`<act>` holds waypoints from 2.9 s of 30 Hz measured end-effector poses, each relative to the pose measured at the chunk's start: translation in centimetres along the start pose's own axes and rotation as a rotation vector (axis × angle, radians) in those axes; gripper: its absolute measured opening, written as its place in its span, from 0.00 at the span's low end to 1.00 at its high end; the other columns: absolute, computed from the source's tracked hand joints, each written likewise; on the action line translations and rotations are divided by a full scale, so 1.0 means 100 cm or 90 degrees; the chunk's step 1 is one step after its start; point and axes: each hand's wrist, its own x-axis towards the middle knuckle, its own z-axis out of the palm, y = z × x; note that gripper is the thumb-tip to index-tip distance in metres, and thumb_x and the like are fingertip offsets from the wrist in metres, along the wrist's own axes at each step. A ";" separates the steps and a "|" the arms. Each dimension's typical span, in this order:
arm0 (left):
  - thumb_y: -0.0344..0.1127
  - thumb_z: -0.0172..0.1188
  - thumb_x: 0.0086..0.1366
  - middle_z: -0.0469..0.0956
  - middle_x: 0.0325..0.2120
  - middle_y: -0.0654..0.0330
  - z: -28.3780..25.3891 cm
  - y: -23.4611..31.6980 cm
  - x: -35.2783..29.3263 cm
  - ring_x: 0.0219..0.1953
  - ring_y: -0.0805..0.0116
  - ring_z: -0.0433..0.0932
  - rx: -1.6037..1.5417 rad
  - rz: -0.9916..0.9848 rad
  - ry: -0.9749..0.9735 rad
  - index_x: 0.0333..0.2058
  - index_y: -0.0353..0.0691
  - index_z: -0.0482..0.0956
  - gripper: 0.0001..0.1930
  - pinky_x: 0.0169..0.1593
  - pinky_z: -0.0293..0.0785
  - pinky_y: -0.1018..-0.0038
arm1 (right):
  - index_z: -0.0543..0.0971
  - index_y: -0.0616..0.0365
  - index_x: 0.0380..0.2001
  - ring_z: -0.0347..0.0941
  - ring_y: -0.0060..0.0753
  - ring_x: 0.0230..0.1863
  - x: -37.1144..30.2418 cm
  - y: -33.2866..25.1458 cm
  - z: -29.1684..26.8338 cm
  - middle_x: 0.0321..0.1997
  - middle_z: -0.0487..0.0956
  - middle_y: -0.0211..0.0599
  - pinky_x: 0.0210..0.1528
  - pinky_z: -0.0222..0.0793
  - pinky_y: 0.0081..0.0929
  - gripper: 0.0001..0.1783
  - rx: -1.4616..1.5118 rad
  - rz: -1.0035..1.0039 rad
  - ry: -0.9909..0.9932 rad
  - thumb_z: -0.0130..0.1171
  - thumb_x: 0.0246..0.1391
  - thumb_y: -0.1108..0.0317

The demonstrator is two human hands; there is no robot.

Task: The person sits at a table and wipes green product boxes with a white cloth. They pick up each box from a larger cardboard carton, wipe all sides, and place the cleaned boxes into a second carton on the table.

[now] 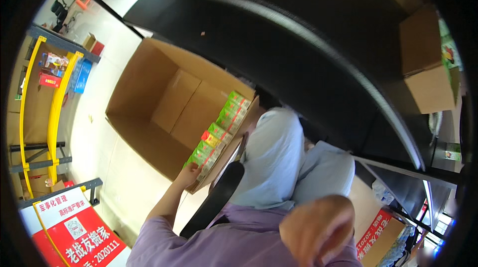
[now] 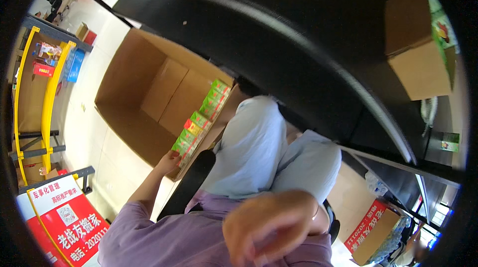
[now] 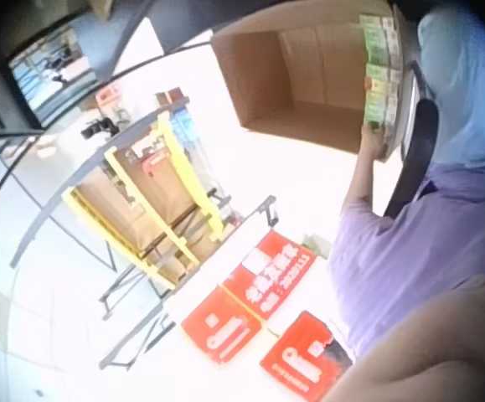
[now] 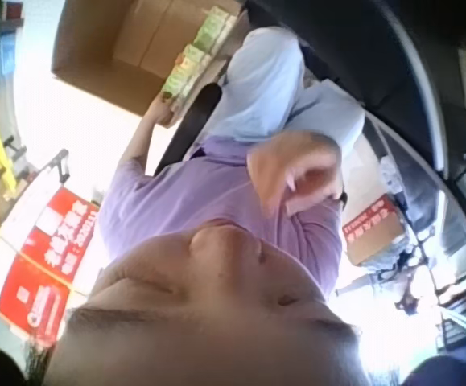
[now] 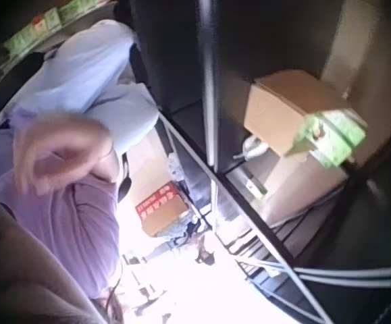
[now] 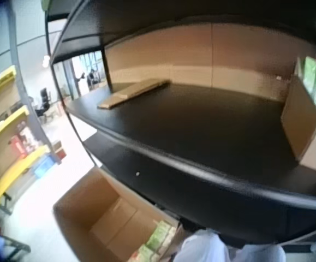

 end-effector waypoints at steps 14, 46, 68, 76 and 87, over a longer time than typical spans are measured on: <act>0.32 0.58 0.51 0.71 0.30 0.53 0.043 -0.003 0.094 0.36 0.54 0.69 -0.023 0.245 0.375 0.33 0.37 0.72 0.10 0.41 0.65 0.65 | 0.74 0.59 0.28 0.72 0.43 0.33 -0.026 0.242 -0.169 0.29 0.76 0.41 0.35 0.68 0.33 0.08 -0.885 0.630 0.317 0.54 0.43 0.67; 0.60 0.49 0.53 0.75 0.26 0.53 0.001 0.074 0.190 0.41 0.61 0.70 0.141 0.028 0.050 0.20 0.39 0.77 0.27 0.51 0.45 0.48 | 0.64 0.59 0.43 0.71 0.39 0.44 -0.047 0.336 -0.246 0.40 0.74 0.41 0.40 0.70 0.34 0.22 -1.011 1.082 0.072 0.55 0.46 0.62; 0.34 0.55 0.58 0.76 0.36 0.59 -0.011 0.127 0.121 0.37 0.72 0.74 -0.766 0.255 -0.152 0.41 0.32 0.71 0.14 0.44 0.69 0.76 | 0.66 0.66 0.37 0.73 0.38 0.34 -0.019 0.237 -0.219 0.33 0.74 0.47 0.33 0.66 0.28 0.28 -0.480 0.518 0.700 0.49 0.51 0.47; 0.27 0.61 0.52 0.76 0.35 0.58 -0.020 0.192 0.068 0.38 0.75 0.73 -0.683 0.322 -0.168 0.41 0.30 0.72 0.17 0.46 0.67 0.77 | 0.65 0.64 0.38 0.72 0.39 0.30 -0.020 0.198 -0.175 0.31 0.74 0.49 0.32 0.67 0.29 0.19 -0.551 0.270 0.816 0.40 0.57 0.56; 0.26 0.67 0.40 0.76 0.35 0.56 -0.031 0.256 -0.004 0.39 0.69 0.73 -0.301 0.687 -0.156 0.40 0.31 0.74 0.23 0.46 0.67 0.76 | 0.68 0.67 0.36 0.72 0.42 0.29 -0.085 0.144 -0.122 0.31 0.73 0.46 0.30 0.67 0.29 0.25 -1.000 0.009 0.595 0.47 0.48 0.51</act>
